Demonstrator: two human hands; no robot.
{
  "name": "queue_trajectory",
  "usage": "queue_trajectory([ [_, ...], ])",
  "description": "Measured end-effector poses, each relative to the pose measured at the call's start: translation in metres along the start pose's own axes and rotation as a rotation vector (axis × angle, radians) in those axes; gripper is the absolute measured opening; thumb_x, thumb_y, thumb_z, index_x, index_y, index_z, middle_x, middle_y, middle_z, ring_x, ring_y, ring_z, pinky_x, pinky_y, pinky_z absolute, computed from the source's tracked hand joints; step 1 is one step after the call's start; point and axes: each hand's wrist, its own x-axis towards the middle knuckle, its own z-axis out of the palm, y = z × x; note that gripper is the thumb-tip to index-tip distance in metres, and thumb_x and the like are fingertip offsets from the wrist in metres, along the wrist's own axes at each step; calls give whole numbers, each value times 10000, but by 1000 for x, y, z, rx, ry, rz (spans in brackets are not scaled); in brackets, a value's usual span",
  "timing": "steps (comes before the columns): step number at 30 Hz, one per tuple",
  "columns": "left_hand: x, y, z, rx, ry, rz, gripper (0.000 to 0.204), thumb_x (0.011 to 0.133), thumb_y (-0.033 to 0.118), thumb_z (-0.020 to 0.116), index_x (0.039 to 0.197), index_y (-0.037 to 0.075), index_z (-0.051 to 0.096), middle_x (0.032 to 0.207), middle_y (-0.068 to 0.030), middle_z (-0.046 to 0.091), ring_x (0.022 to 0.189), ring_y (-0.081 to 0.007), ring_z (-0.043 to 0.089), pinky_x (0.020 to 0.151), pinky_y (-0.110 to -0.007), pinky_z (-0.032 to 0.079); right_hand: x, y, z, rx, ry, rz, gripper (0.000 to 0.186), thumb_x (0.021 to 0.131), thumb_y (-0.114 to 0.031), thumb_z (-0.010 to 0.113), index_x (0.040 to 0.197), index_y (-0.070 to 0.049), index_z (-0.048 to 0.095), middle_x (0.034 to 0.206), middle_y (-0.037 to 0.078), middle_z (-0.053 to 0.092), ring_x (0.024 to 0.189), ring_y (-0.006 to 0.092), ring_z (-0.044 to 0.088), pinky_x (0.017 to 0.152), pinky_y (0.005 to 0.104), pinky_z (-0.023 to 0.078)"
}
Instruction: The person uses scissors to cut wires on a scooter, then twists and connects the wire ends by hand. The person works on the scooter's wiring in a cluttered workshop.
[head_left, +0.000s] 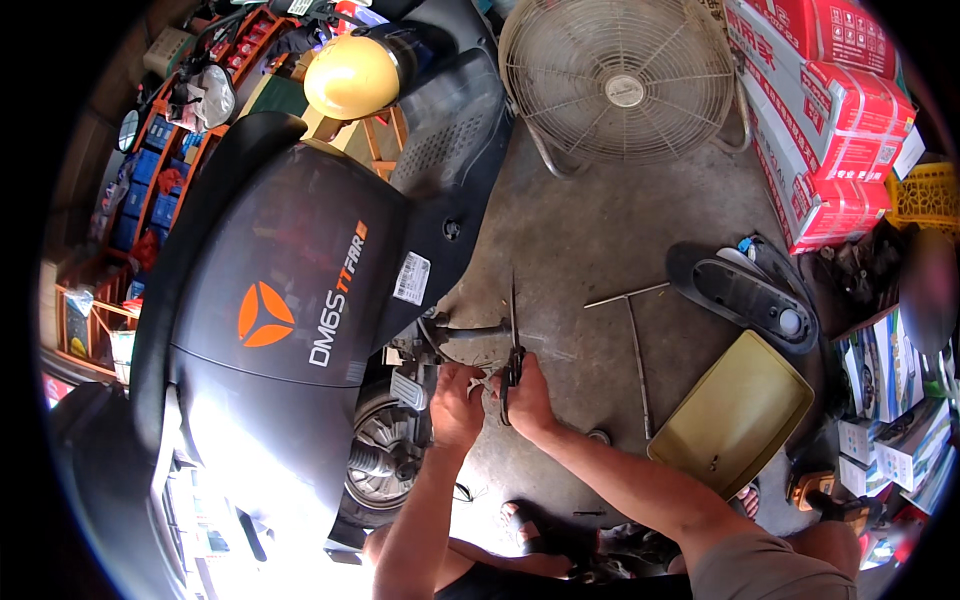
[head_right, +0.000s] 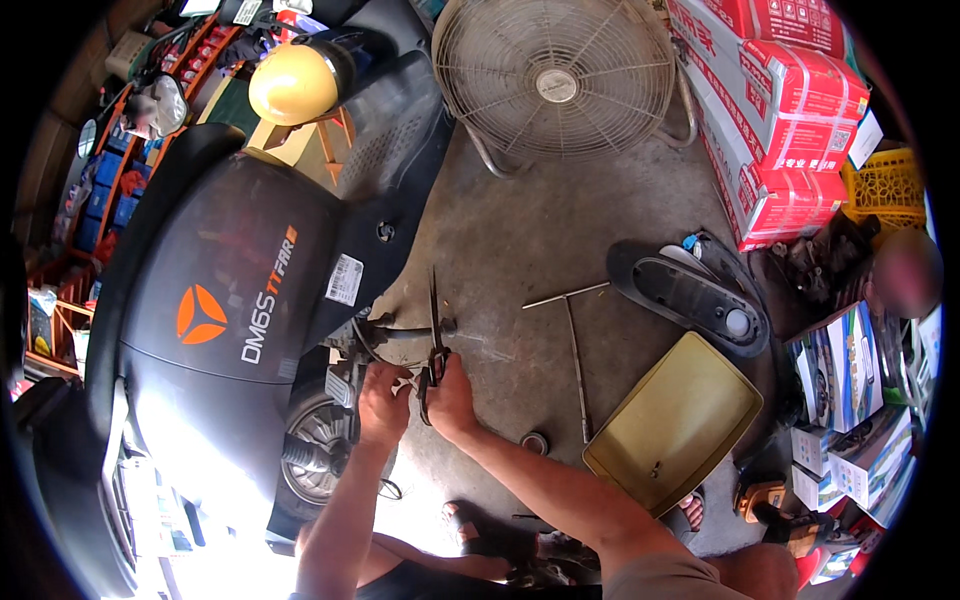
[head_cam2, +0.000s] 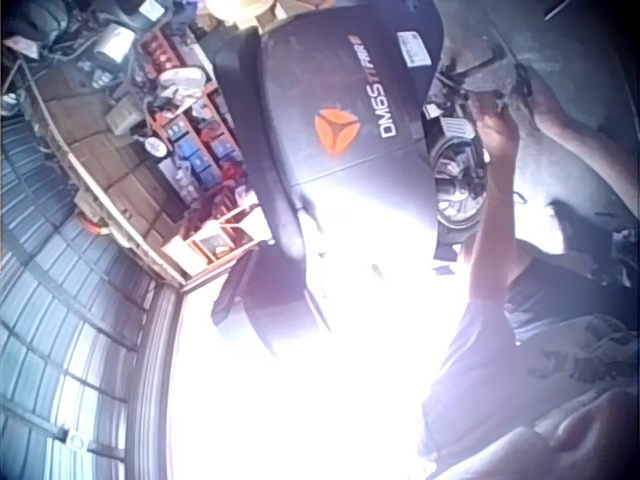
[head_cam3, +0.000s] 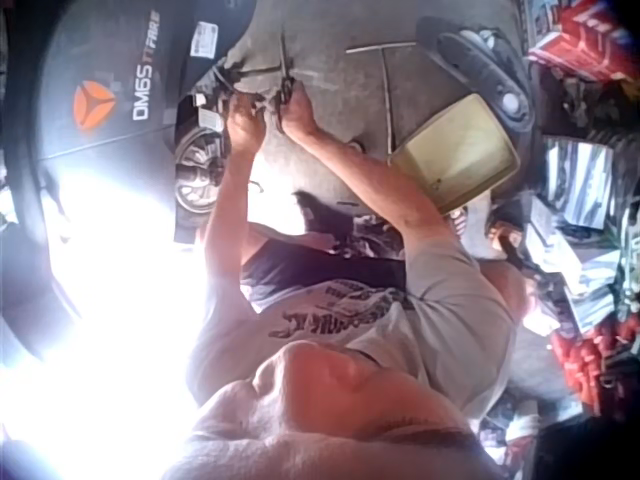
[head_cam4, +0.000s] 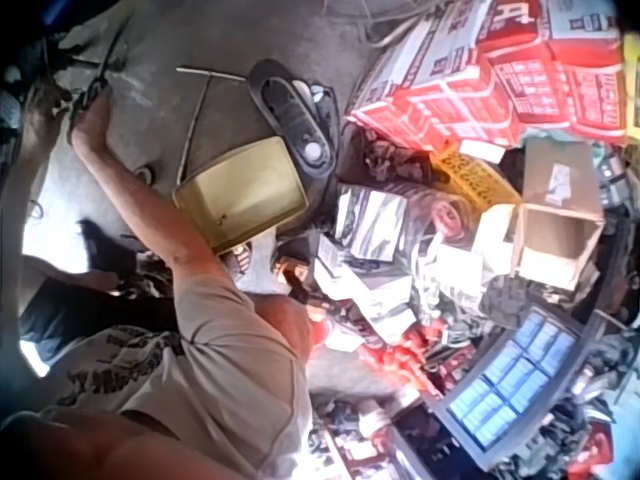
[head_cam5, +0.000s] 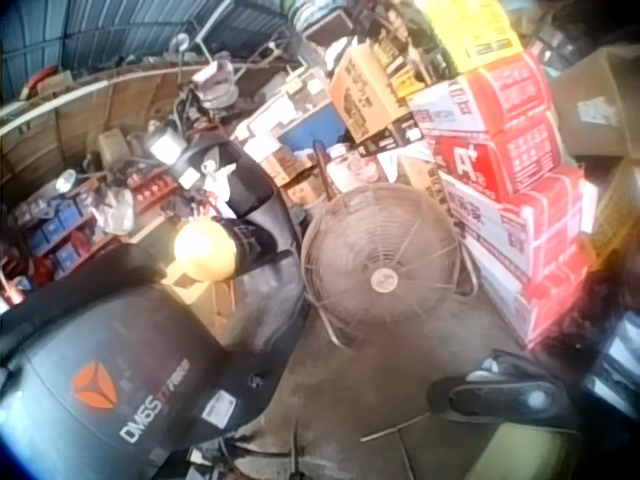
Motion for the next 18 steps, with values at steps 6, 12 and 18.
queue_trajectory([
  [6, 0, 1, -1, 129, -10, 70, 129, 759, 45, 686, 873, 102, 678, 915, -95, 605, 856, -299, 621, 710, -388, 514, -3, -10, -11, -34, -4, -70, 242, 843, -6, 638, 936, -44, 418, 767, 42, 542, 601, 119, 552, 509, 281, 478],
  [12, 1, -7, 5, -3, 122, 97, 110, 776, 46, 675, 872, 99, 664, 893, -76, 587, 837, -286, 609, 689, -375, 508, -14, -24, -45, -191, -115, -114, 292, 843, -81, 656, 1032, -51, 437, 823, 127, 596, 732, 301, 610, 649, 395, 469],
  [18, 10, 3, 5, -201, 103, -176, 61, 840, 21, 638, 896, 2, 624, 860, -121, 648, 692, -217, 632, 634, -308, 496, -26, -35, -61, -373, -290, -171, 352, 804, -127, 699, 1023, -45, 437, 823, 139, 590, 745, 350, 598, 641, 424, 471],
])
